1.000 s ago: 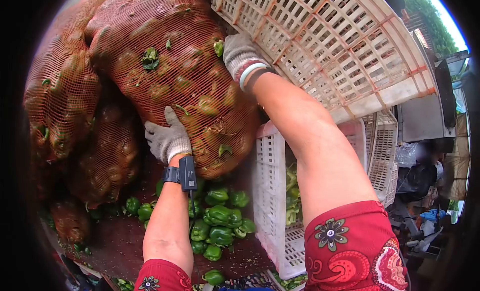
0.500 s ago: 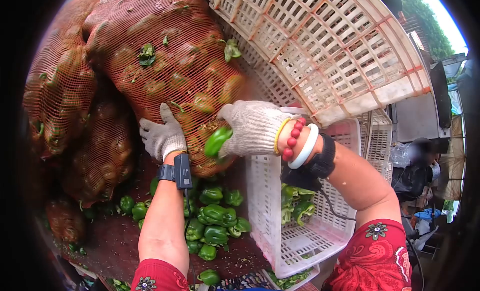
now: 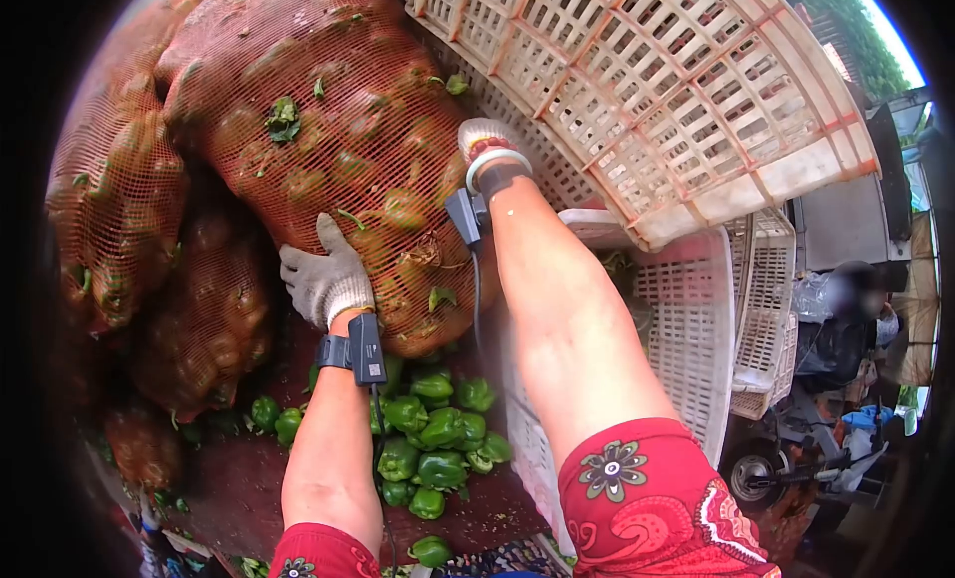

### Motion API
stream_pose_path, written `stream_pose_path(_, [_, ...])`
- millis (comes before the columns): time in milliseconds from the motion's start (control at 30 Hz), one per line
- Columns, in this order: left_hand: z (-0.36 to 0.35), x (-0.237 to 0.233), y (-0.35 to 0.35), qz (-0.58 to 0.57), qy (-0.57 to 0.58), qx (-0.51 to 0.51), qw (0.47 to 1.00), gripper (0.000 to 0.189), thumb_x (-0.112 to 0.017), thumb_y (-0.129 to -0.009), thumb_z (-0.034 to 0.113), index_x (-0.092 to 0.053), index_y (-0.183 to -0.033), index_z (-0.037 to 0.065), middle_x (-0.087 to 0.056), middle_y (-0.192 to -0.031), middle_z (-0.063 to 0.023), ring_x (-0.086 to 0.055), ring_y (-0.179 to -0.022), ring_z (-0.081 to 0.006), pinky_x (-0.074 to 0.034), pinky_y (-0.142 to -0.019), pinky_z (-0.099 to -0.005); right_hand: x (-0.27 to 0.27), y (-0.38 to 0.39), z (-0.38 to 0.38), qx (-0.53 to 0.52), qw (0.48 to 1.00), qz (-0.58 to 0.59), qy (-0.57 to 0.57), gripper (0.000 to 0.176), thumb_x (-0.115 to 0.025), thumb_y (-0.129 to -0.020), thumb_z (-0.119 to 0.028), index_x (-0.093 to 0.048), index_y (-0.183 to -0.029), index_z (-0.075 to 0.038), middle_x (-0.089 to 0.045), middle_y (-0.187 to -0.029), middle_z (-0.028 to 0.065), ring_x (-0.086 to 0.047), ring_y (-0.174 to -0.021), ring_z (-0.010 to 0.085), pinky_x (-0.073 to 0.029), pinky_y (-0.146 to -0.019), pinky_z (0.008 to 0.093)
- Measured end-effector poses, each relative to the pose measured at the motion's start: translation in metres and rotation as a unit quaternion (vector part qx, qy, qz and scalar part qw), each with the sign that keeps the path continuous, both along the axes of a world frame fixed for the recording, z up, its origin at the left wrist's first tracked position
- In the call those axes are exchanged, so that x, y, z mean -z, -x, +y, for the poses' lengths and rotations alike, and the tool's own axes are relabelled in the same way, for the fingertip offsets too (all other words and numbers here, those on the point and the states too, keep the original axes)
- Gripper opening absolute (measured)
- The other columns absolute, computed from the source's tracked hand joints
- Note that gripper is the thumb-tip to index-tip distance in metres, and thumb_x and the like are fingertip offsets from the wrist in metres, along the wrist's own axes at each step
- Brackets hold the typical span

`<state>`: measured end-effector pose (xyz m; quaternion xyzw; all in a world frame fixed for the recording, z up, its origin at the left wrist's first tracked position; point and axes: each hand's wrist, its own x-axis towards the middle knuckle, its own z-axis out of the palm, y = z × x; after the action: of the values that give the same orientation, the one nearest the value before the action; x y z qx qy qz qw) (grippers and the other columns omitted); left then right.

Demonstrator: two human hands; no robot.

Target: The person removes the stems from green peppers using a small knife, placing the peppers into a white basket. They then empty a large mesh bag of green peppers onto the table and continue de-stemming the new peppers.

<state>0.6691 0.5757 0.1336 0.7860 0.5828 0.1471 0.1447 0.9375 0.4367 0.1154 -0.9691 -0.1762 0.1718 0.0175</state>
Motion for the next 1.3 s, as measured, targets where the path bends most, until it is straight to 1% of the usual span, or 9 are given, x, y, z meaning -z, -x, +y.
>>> stream_pose_path(300, [0.001,0.002,0.001,0.001,-0.012,0.002,1.0,0.093,-0.045,-0.097,0.077,-0.047,-0.144,-0.004,-0.058,-0.138,-0.0297,-0.06,-0.123,-0.0463,-0.05,-0.103,-0.0553,0.033,-0.032,-0.014,-0.028,0.999,0.029,-0.014,0.054,-0.052,-0.104,-0.031,-0.047,-0.154,-0.01,-0.048,-0.157,0.0187,-0.054,-0.139,0.0329,-0.048,-0.111,0.0411])
stream_pose_path(400, [-0.001,-0.002,-0.001,0.0,-0.016,0.0,1.0,0.091,-0.054,-0.097,0.072,-0.048,-0.14,-0.008,-0.059,-0.135,-0.0299,-0.062,-0.119,-0.0465,-0.052,-0.099,-0.0555,0.04,-0.041,-0.014,-0.035,0.999,0.034,-0.021,0.054,-0.052,-0.104,-0.03,-0.047,-0.154,-0.011,-0.049,-0.156,0.0182,-0.055,-0.138,0.0323,-0.049,-0.111,0.0411])
stream_pose_path(533, [0.0,0.001,0.0,-0.004,-0.021,0.002,1.0,0.091,-0.053,-0.097,0.072,-0.048,-0.14,-0.007,-0.059,-0.136,-0.0297,-0.061,-0.12,-0.0468,-0.051,-0.1,-0.056,0.042,-0.039,-0.018,-0.033,0.999,0.03,-0.019,0.054,-0.053,-0.103,-0.03,-0.048,-0.154,-0.012,-0.051,-0.155,0.0176,-0.057,-0.137,0.0315,-0.049,-0.11,0.041])
stream_pose_path(600, [0.0,-0.003,0.0,-0.003,-0.003,0.003,1.0,0.091,-0.053,-0.096,0.072,-0.048,-0.14,-0.007,-0.059,-0.136,-0.0296,-0.061,-0.121,-0.0469,-0.051,-0.101,-0.0561,0.037,-0.031,-0.023,-0.025,0.999,0.021,-0.012,0.054,-0.053,-0.103,-0.029,-0.048,-0.154,-0.013,-0.052,-0.154,0.0172,-0.057,-0.136,0.0311,-0.05,-0.109,0.041])
stream_pose_path(933, [0.001,0.0,0.0,0.001,-0.015,0.003,1.0,0.091,-0.05,-0.097,0.075,-0.048,-0.139,-0.006,-0.059,-0.133,-0.028,-0.062,-0.119,-0.046,-0.051,-0.099,-0.0561,-0.012,0.034,-0.03,0.033,0.999,-0.04,-0.013,0.053,-0.054,-0.102,-0.028,-0.05,-0.154,-0.016,-0.056,-0.151,0.0156,-0.061,-0.132,0.0291,-0.051,-0.107,0.0408])
stream_pose_path(1033, [0.001,-0.002,0.0,0.007,-0.001,0.001,1.0,0.091,-0.049,-0.097,0.075,-0.048,-0.139,-0.005,-0.059,-0.134,-0.0281,-0.062,-0.119,-0.0457,-0.051,-0.1,-0.0556,-0.014,0.043,-0.038,0.04,0.998,-0.046,-0.018,0.053,-0.054,-0.102,-0.027,-0.05,-0.154,-0.017,-0.057,-0.15,0.0151,-0.062,-0.131,0.0285,-0.051,-0.107,0.0408])
stream_pose_path(1067, [0.001,-0.003,0.0,0.009,0.001,0.0,1.0,0.091,-0.048,-0.097,0.075,-0.048,-0.139,-0.005,-0.059,-0.135,-0.0281,-0.062,-0.119,-0.0457,-0.051,-0.1,-0.0555,-0.012,0.042,-0.042,0.041,0.998,-0.044,-0.017,0.053,-0.054,-0.102,-0.027,-0.051,-0.154,-0.017,-0.057,-0.15,0.0149,-0.062,-0.131,0.0283,-0.051,-0.106,0.0408])
stream_pose_path(1100, [0.0,-0.003,0.001,-0.003,0.008,0.0,1.0,0.093,-0.042,-0.097,0.079,-0.05,-0.138,-0.004,-0.06,-0.134,-0.0307,-0.061,-0.122,-0.0478,-0.049,-0.103,-0.0563,-0.009,0.04,-0.046,0.041,0.998,-0.041,-0.017,0.053,-0.054,-0.102,-0.027,-0.051,-0.154,-0.017,-0.058,-0.15,0.0147,-0.063,-0.131,0.0281,-0.051,-0.106,0.0407])
stream_pose_path(1300, [0.0,-0.004,0.001,0.001,0.013,0.001,1.0,0.094,-0.041,-0.098,0.078,-0.048,-0.141,-0.004,-0.058,-0.136,-0.0309,-0.06,-0.123,-0.0479,-0.049,-0.104,-0.0562,0.039,0.005,-0.048,-0.004,1.0,-0.031,0.0,0.053,-0.055,-0.102,-0.026,-0.052,-0.154,-0.019,-0.06,-0.148,0.0137,-0.065,-0.128,0.0269,-0.052,-0.105,0.0406])
